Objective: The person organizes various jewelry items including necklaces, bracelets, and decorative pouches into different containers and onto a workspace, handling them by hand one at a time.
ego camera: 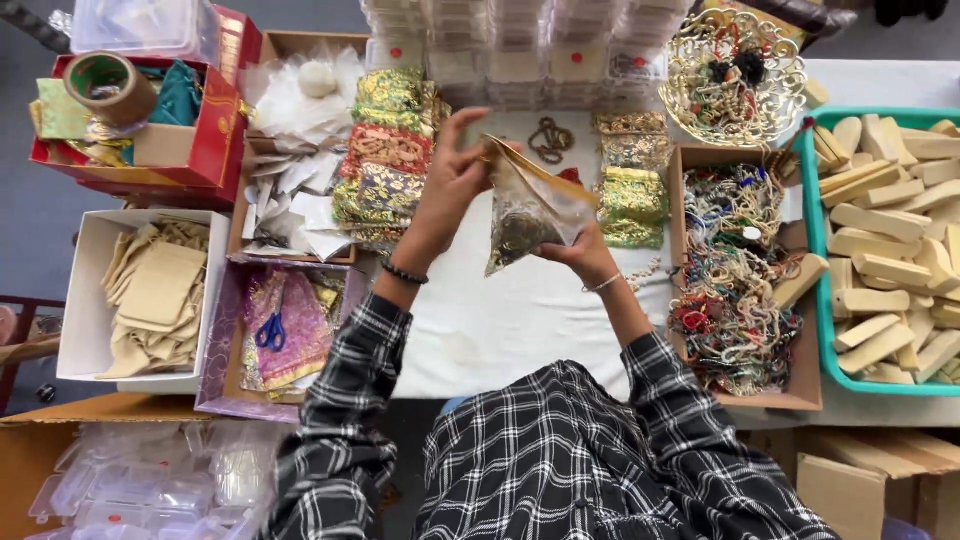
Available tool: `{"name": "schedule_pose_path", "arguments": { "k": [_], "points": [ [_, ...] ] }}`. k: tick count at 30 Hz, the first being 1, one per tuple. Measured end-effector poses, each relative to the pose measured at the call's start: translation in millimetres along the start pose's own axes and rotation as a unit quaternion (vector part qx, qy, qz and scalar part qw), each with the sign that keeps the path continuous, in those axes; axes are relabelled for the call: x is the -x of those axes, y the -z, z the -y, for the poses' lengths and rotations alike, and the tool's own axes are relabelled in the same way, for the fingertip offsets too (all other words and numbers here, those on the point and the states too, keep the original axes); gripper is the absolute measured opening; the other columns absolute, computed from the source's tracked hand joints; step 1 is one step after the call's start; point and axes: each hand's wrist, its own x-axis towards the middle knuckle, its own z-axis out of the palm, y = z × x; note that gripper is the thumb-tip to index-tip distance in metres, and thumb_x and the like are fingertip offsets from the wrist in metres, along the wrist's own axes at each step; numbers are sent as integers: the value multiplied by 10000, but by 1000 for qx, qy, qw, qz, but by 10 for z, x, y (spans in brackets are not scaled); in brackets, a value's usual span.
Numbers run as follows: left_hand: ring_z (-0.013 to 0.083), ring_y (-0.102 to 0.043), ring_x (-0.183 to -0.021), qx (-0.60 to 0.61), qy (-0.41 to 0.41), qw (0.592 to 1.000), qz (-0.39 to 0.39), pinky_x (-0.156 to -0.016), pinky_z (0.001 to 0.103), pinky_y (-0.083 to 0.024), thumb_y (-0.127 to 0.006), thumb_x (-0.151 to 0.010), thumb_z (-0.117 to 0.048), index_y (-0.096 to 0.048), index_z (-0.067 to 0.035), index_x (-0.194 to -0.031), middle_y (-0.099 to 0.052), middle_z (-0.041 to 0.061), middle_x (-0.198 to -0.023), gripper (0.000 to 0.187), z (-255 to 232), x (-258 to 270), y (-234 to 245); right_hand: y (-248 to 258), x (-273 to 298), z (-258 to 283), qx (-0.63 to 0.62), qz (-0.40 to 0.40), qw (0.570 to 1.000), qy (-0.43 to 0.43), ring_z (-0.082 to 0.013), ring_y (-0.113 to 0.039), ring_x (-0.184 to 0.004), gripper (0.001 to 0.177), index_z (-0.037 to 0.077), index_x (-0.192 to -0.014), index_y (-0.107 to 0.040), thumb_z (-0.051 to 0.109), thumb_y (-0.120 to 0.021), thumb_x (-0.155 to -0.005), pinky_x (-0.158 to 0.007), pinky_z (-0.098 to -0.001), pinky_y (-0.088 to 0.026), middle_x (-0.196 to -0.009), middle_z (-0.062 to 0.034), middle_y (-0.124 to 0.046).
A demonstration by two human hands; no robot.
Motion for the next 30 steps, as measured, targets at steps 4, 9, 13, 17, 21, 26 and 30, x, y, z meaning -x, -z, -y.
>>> {"name": "schedule_pose_path", "arguments": {
  "k": [4,9,13,17,21,26,30],
  "points": [
    [135,-578,-1087,172,93,980,-32,-890,294,-553,-573,-1127,-306,-247,-96,-1662,-571,58,-1298,661,1235,284,500,-142,84,145,-142,-41,982,-120,-187,-663,-815,511,-43,-1163,-669,154,-922,-765,-702,-304,-553,-981,-108,-716],
    [210,-688,-1104,9,156,986,52,-938,357,-578,-814,-864,-145,-587,13,-1330,-704,106,-1229,543,1374,556,218,-72,379,-182,-153,8,972,-180,-129,-652,-877,479,3,-1227,-646,145,-867,-827,-716,-281,-552,-1030,-54,-714],
    [157,-671,-1107,-68,96,991,66,-928,324,-556,-786,-843,-71,-639,-15,-1271,-718,41,-1197,456,1033,528,-137,-31,523,-467,-315,-10,929,-194,-143,-682,-1091,634,109,-1332,-546,227,-837,-781,-878,-373,-613,-1202,9,-687],
    [243,-758,-949,-429,118,894,49,-829,341,-572,-749,-868,-30,-728,-16,-1164,-767,139,-1012,296,1292,512,-245,-157,825,-838,-471,15,857,-208,-250,-666,-1209,665,64,-1393,-536,393,-782,-870,-1016,-486,-568,-1310,-87,-686],
    [186,-695,-946,-273,136,951,50,-808,312,-570,-698,-807,33,-630,-62,-1375,-781,93,-1046,580,1062,574,-336,-228,965,-848,-485,-5,856,-181,-232,-653,-1194,638,133,-1400,-536,372,-783,-861,-953,-462,-556,-1317,-34,-666],
    [171,-677,-1118,58,265,961,57,-938,325,-562,-718,-862,10,-438,-56,-1540,-683,62,-1292,736,1402,777,-29,-33,975,-988,-267,-31,937,-223,-219,-656,-1137,526,77,-1330,-620,266,-798,-873,-943,-401,-567,-1263,-74,-684],
    [188,-642,-1221,241,294,920,95,-1098,342,-528,-778,-843,9,-339,-80,-1603,-624,110,-1370,882,2032,1124,57,44,980,-895,353,-31,934,56,-194,-672,-1032,507,69,-1219,-679,178,-873,-763,-924,-333,-551,-1154,-82,-731]
  ]
}}
